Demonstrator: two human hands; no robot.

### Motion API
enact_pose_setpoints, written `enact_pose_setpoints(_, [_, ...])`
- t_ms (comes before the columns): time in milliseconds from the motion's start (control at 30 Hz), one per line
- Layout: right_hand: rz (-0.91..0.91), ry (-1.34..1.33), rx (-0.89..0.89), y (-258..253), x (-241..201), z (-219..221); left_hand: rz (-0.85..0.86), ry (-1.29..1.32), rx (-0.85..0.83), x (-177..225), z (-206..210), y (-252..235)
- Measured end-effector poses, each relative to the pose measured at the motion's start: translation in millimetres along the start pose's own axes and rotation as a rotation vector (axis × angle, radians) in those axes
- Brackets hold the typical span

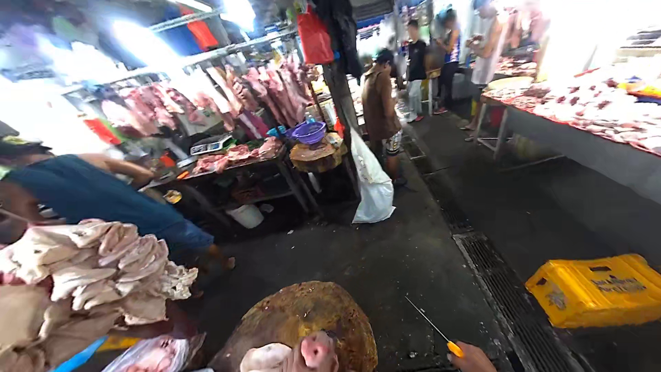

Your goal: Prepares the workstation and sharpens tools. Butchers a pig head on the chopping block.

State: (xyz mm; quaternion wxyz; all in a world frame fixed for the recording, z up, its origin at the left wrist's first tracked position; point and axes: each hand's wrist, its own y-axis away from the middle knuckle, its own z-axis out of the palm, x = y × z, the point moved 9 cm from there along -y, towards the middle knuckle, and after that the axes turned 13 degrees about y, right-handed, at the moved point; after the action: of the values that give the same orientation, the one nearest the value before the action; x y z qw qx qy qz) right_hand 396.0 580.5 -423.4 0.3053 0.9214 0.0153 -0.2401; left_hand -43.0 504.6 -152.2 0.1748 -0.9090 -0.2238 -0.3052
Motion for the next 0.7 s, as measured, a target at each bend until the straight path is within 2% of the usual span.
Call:
enact_pose_setpoints(67, [-0.036,0.014,-0.046,-38,-13,-20,-0.176,-0.038,0.175,-6,15,-27])
enact_pose_setpoints(133, [-0.082,0.019,-0.056,-67,-31,-38,-0.31,-0.057,0.257,-1,22,-42])
enact_pose_setpoints(200, [-0.115,0.03,-0.071,-92,-51,-55,-0.28,0.011,0.269,8,25,-38])
enact_pose_setpoints(267, [-0.149,0.046,-0.091,-110,-63,-62,-0.186,0.157,0.204,7,21,-9])
enact_pose_setpoints(367, [-0.201,0.057,-0.085,-128,-76,-68,-0.103,0.417,-0.002,11,10,39])
enact_pose_setpoints(433, [-0.237,0.067,-0.093,-126,-79,-70,-0.144,0.513,-0.131,18,7,65])
enact_pose_setpoints(533, [-0.245,0.118,-0.203,-108,-76,-53,-0.279,0.495,-0.199,22,2,84])
enact_pose_setpoints(633, [-0.253,0.151,-0.258,-103,-80,-41,-0.276,0.529,-0.217,11,4,72])
enact_pose_setpoints(700, [-0.268,0.165,-0.272,-94,-82,-36,-0.208,0.401,-0.238,6,10,70])
